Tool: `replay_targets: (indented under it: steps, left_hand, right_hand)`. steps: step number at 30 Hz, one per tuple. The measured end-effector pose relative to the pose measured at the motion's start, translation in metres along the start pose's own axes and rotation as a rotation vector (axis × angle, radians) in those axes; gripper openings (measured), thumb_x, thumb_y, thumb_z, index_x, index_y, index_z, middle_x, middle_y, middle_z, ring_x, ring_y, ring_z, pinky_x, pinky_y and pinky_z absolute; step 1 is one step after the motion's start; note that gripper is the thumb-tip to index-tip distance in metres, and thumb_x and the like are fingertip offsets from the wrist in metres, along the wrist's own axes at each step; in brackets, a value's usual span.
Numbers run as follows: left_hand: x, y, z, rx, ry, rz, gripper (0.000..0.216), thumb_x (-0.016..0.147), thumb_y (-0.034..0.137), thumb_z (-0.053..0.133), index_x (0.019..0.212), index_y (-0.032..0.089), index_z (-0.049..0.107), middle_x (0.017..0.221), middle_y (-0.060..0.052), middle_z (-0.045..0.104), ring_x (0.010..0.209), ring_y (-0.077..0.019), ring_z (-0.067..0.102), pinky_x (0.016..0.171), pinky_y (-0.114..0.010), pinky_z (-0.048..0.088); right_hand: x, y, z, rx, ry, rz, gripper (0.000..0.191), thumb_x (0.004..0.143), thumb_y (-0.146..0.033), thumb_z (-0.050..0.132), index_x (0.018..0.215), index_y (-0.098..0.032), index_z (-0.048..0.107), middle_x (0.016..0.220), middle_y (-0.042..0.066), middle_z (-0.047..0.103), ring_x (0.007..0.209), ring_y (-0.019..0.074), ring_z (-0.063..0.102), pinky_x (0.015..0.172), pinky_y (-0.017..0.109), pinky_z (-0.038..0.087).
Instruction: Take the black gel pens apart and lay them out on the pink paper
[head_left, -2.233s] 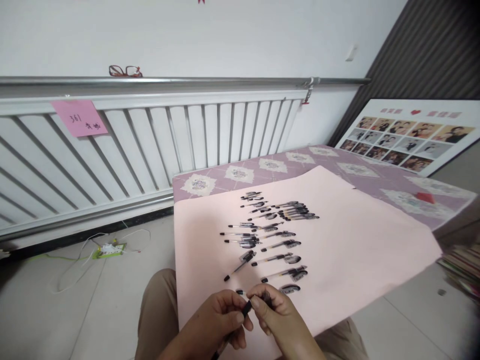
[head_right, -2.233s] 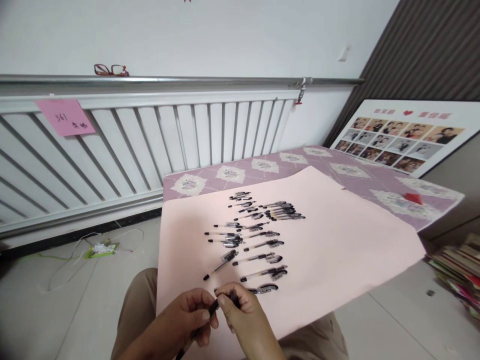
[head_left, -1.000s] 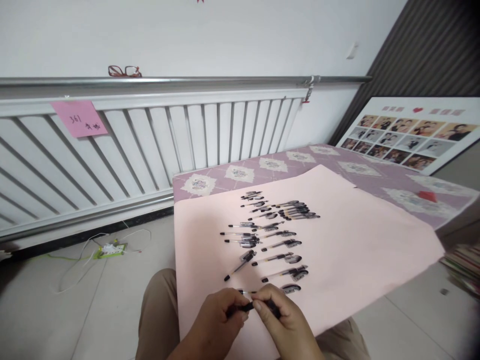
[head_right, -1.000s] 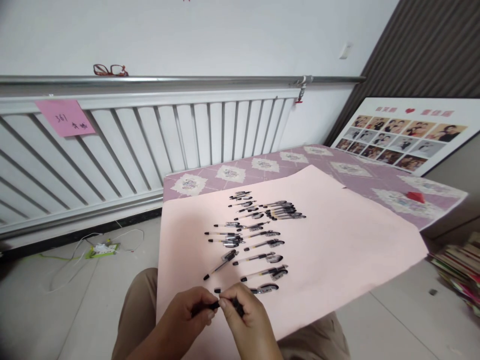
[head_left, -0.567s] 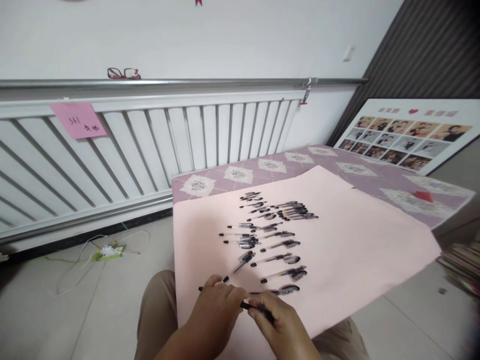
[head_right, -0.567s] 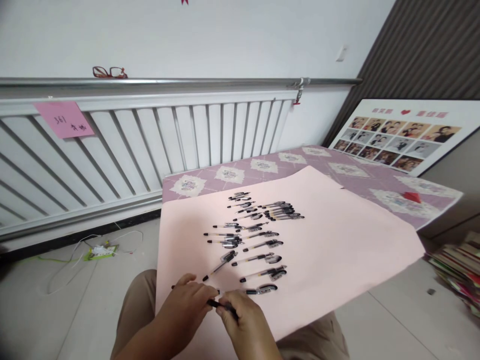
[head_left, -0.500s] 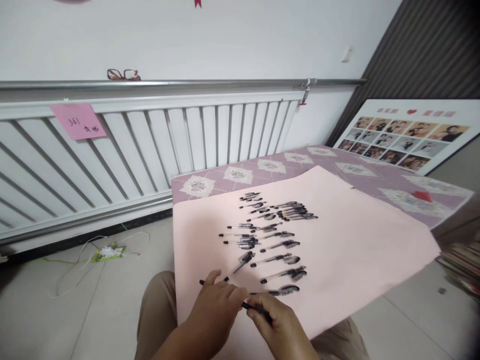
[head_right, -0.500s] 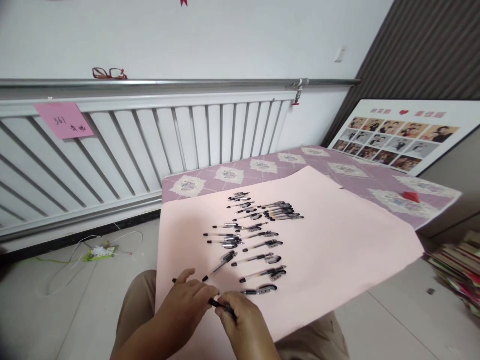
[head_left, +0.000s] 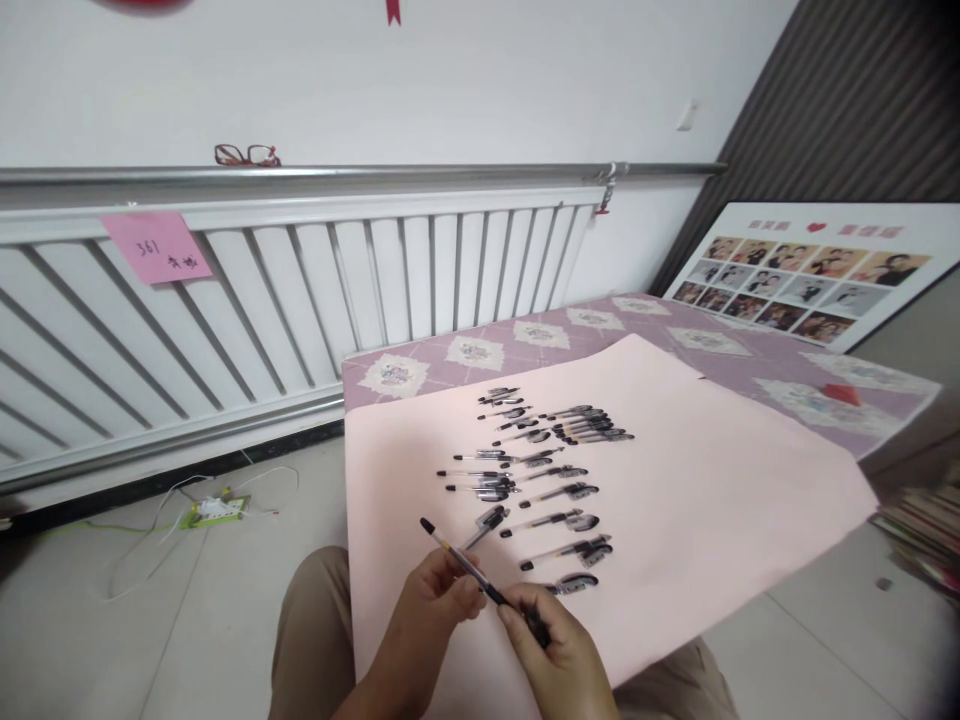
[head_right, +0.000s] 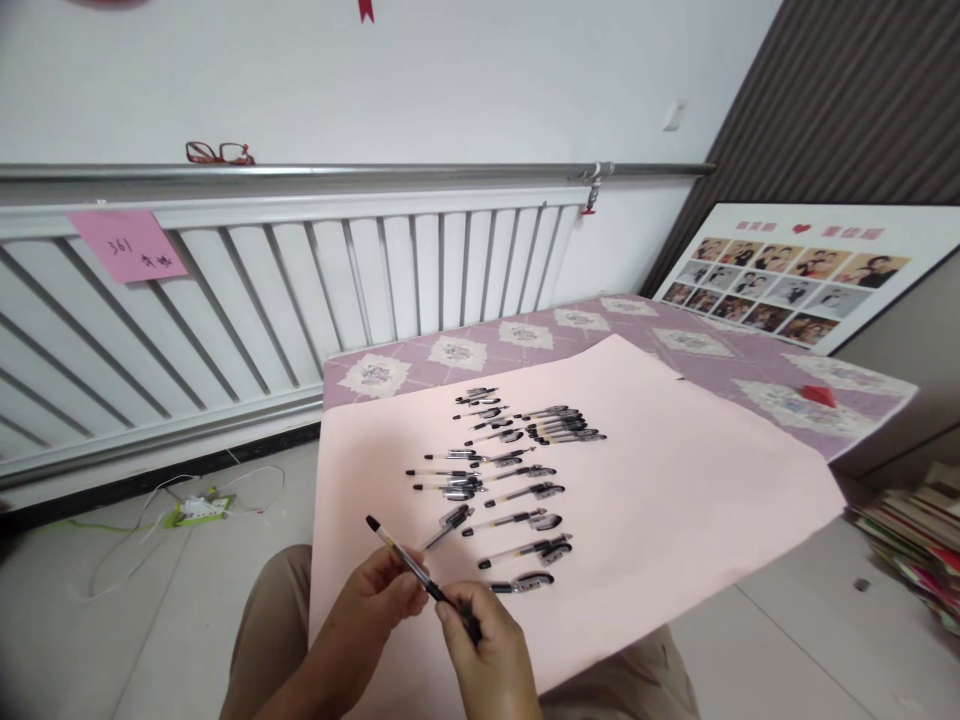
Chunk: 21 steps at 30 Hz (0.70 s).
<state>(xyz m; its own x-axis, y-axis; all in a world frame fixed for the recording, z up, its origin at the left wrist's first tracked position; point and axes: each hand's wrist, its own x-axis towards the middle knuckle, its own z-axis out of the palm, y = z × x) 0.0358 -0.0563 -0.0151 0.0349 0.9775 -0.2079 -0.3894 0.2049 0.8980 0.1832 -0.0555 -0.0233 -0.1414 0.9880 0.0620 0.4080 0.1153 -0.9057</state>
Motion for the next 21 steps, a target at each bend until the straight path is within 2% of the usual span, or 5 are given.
replay_targets:
  steps: [4,9,14,18,21]
  left_hand:
    - [0.001,-0.001,0.006,-0.186,0.000,-0.051,0.012,0.072,0.025,0.062,0.079,0.015,0.059,0.065,0.002,0.054,0.059,-0.0086,0.048,0.062,-0.026,0.037]
    - [-0.001,0.002,0.007,-0.340,0.009,-0.103,0.014,0.070,0.025,0.065,0.078,0.015,0.059,0.069,0.000,0.058,0.060,-0.0081,0.052,0.062,-0.025,0.037]
    - [-0.004,0.001,0.009,-0.398,0.016,-0.121,0.014,0.069,0.024,0.066,0.079,0.016,0.060,0.071,0.000,0.059,0.062,-0.0087,0.054,0.065,-0.025,0.039]
    - [-0.008,0.003,0.011,-0.410,0.001,-0.135,0.014,0.070,0.024,0.066,0.080,0.016,0.060,0.073,-0.001,0.060,0.065,-0.0096,0.056,0.067,-0.026,0.040]
    - [-0.009,0.003,0.011,-0.413,0.019,-0.142,0.016,0.069,0.025,0.066,0.081,0.016,0.061,0.074,-0.001,0.061,0.066,-0.0098,0.056,0.068,-0.025,0.040]
  right_hand:
    - [-0.004,-0.005,-0.001,-0.039,0.002,-0.047,0.016,0.078,-0.034,0.052,0.081,-0.021,0.061,0.073,0.001,0.064,0.068,0.0158,0.059,0.064,0.023,0.045]
    - [-0.009,-0.006,-0.003,-0.030,0.081,-0.059,0.014,0.076,-0.034,0.055,0.083,-0.023,0.061,0.068,-0.002,0.064,0.059,0.0132,0.058,0.059,0.020,0.046]
    - [-0.010,-0.008,-0.009,-0.041,0.023,-0.077,0.018,0.081,-0.035,0.049,0.084,-0.022,0.061,0.078,0.003,0.066,0.074,0.0169,0.061,0.069,0.023,0.048]
    - [-0.011,-0.010,-0.011,-0.060,0.009,-0.091,0.021,0.084,-0.036,0.045,0.075,-0.022,0.059,0.066,0.001,0.061,0.070,0.0169,0.060,0.069,0.023,0.048]
    - [-0.010,-0.010,-0.011,-0.070,0.036,-0.084,0.017,0.082,-0.035,0.049,0.082,-0.022,0.059,0.069,0.001,0.062,0.067,0.0165,0.059,0.065,0.023,0.049]
